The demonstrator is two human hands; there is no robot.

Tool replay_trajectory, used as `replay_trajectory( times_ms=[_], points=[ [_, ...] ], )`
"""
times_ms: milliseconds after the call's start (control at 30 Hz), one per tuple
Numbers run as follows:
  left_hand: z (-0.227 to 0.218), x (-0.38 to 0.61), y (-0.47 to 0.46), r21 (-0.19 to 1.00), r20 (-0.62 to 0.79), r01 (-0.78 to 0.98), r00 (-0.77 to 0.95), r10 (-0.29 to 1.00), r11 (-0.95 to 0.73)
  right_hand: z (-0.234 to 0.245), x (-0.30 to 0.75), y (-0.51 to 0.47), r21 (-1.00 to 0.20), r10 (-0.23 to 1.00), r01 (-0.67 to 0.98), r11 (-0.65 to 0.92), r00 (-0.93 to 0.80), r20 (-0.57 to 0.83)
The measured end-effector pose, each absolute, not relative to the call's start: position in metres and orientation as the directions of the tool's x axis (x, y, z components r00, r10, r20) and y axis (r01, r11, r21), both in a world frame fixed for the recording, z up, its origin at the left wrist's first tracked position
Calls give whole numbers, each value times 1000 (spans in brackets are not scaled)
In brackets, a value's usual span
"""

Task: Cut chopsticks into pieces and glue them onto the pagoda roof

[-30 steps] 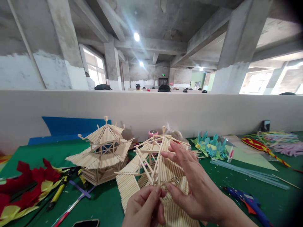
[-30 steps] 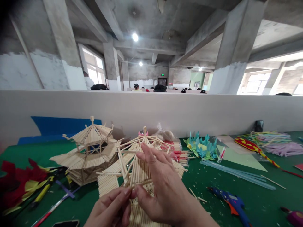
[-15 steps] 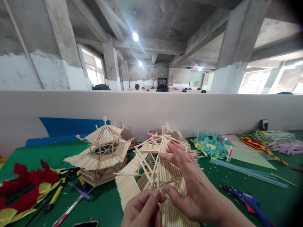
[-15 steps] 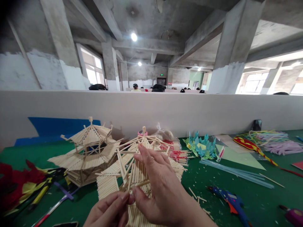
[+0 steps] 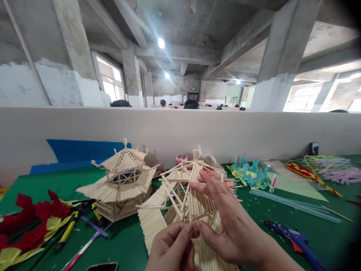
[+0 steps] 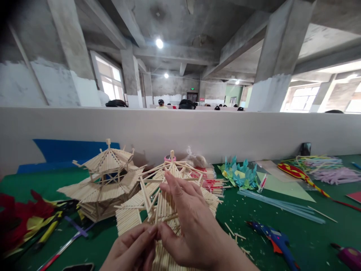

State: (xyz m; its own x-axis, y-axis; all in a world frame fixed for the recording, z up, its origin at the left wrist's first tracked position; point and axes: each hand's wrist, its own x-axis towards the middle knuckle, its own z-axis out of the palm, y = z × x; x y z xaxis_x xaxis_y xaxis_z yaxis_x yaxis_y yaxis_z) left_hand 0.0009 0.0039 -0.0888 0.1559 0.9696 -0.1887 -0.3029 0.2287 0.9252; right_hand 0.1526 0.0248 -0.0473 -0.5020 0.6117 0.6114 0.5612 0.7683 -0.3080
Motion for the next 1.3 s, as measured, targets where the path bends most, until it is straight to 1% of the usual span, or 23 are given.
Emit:
replay_trajectory(
  times_ms=[133, 367, 533, 733, 867, 1100, 1300],
  points=[
    [-91, 0, 4, 931, -172, -301, 135, 976, 206, -48, 152, 25, -315, 627, 575, 755, -495, 601],
    [-94, 0, 4, 913, -170, -346, 162, 972, 217, -49, 152, 25, -313, 625, 571, 759, -502, 598],
    [-95, 0, 4, 919, -155, -340, 155, 976, 200, -48, 152, 27, -308, 622, 575, 758, -495, 607],
    [-93, 1, 3, 909, -169, -361, 143, 975, 211, -49, 154, 26, -318, 633, 582, 748, -480, 607],
    [-94, 0, 3, 890, -181, -389, 175, 968, 236, -49, 153, 26, -332, 639, 580, 744, -473, 606],
    [-92, 0, 3, 915, -177, -339, 153, 972, 220, -49, 153, 26, -320, 625, 572, 756, -484, 612],
    [-94, -2, 4, 941, -146, -285, 152, 978, 185, -48, 154, 26, -337, 641, 579, 742, -468, 608]
  ],
)
